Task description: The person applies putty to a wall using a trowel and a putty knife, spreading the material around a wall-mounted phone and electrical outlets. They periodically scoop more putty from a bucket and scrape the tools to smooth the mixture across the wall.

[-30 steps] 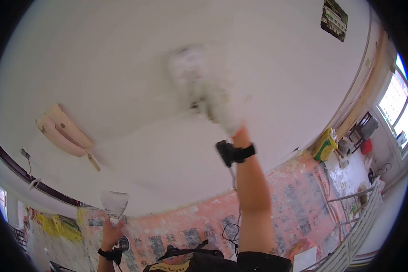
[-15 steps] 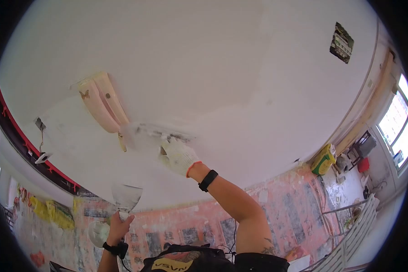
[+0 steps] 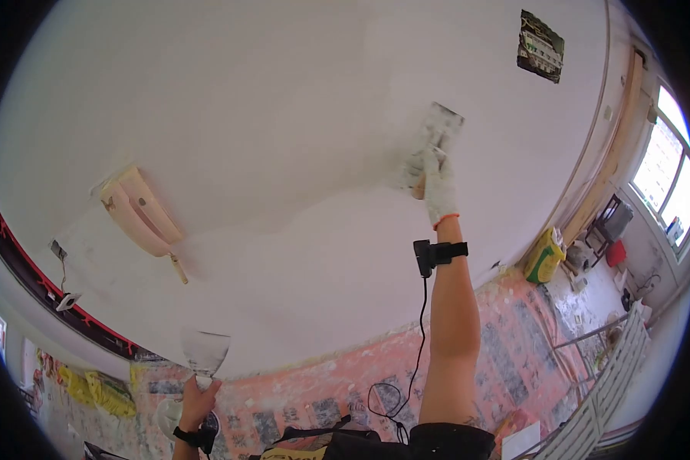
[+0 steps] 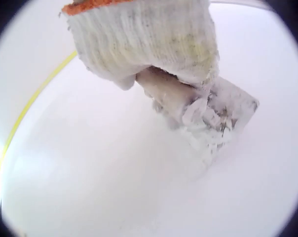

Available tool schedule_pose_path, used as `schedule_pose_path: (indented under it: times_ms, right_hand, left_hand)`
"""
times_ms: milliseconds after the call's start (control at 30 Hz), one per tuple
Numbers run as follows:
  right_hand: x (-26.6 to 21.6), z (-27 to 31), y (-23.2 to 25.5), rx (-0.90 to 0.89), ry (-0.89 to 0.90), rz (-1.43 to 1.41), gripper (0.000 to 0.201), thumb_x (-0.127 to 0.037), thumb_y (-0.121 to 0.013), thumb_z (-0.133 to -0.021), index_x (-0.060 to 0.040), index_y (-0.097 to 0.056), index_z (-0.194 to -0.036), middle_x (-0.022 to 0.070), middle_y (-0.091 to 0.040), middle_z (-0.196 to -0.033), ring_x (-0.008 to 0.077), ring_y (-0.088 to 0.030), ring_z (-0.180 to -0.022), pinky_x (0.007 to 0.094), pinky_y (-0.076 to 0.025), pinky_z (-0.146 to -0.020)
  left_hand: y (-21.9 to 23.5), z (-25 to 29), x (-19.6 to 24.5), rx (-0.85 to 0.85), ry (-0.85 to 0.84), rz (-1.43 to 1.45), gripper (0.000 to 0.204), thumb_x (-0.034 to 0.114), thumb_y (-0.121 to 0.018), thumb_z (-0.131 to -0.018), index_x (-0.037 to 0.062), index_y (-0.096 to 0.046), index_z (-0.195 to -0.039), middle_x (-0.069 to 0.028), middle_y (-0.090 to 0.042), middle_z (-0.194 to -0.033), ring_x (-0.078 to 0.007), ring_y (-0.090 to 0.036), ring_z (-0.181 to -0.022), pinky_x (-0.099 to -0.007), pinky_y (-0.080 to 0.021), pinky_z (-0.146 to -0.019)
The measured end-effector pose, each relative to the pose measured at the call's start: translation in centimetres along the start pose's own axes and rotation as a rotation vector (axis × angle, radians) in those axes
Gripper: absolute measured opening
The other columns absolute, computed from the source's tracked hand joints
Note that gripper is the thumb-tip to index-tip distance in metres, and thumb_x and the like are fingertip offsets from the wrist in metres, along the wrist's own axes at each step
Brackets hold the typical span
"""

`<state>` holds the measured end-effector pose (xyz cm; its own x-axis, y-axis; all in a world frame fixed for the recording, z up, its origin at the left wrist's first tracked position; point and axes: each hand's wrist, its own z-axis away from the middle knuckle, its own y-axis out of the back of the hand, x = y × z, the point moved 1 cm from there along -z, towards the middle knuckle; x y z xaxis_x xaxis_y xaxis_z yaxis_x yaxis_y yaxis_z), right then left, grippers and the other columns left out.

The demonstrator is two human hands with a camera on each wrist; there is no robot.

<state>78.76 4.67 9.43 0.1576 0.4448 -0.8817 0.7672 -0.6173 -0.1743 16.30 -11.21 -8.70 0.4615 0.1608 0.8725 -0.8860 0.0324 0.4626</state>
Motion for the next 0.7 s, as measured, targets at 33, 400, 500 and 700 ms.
schedule_pose_path:
  times_ms: [33,400,500,700]
  right_hand:
    - [0.3,-0.6,1.2,0.047,-0.052,-0.025,0.041,-0.050,-0.056,-0.103,-0.0089,-0.059,-0.108,0.0014,-0.052,-0.066,0.0123,-0.047,-0.050,0.0301,-0.035,-0.042]
    - [-3.7,6.1,-14.0,-0.673,0.074,-0.035,0.038,-0.045,-0.049,-0.104,-0.0101,-0.065,-0.101,0.0049,-0.065,-0.078,0.0138,-0.053,-0.053,0.0233,-0.039,-0.047]
    - [-3.8,11.9,-22.5,-0.701,0.596,0.342,0.033,-0.032,-0.057,-0.098,-0.0050,-0.068,-0.113,0.0113,-0.075,-0.107,0.0273,-0.070,-0.088,0.0343,-0.057,-0.078]
    - [-1.7,18.4,-26.8,-1.177,0.670,0.834,0.028,-0.027,-0.059,-0.095,-0.0053,-0.071,-0.108,0.0116,-0.064,-0.136,0.0321,-0.066,-0.098,0.0377,-0.054,-0.084]
  left_hand:
    - [-0.1,0.1,0.0,0.002,-0.004,-0.002,0.025,0.015,-0.076,-0.088,-0.0024,-0.063,-0.101,-0.0028,-0.062,-0.065,-0.0118,-0.057,-0.051,-0.0294,-0.045,-0.047]
    - [-0.3,2.4,0.1,0.034,-0.113,-0.100,0.037,0.024,-0.075,-0.089,-0.0048,-0.065,-0.110,-0.0162,-0.072,-0.084,-0.0235,-0.068,-0.074,-0.0393,-0.053,-0.071]
    - [0.2,1.5,-1.4,-0.033,-0.011,-0.107,0.041,0.025,-0.075,-0.089,-0.0040,-0.065,-0.116,-0.0207,-0.073,-0.098,-0.0330,-0.070,-0.089,-0.0414,-0.053,-0.080]
    - [1.5,1.4,-4.2,-0.075,-0.024,-0.103,0.042,0.027,-0.075,-0.089,-0.0012,-0.065,-0.119,-0.0222,-0.073,-0.104,-0.0396,-0.070,-0.097,-0.0430,-0.053,-0.082]
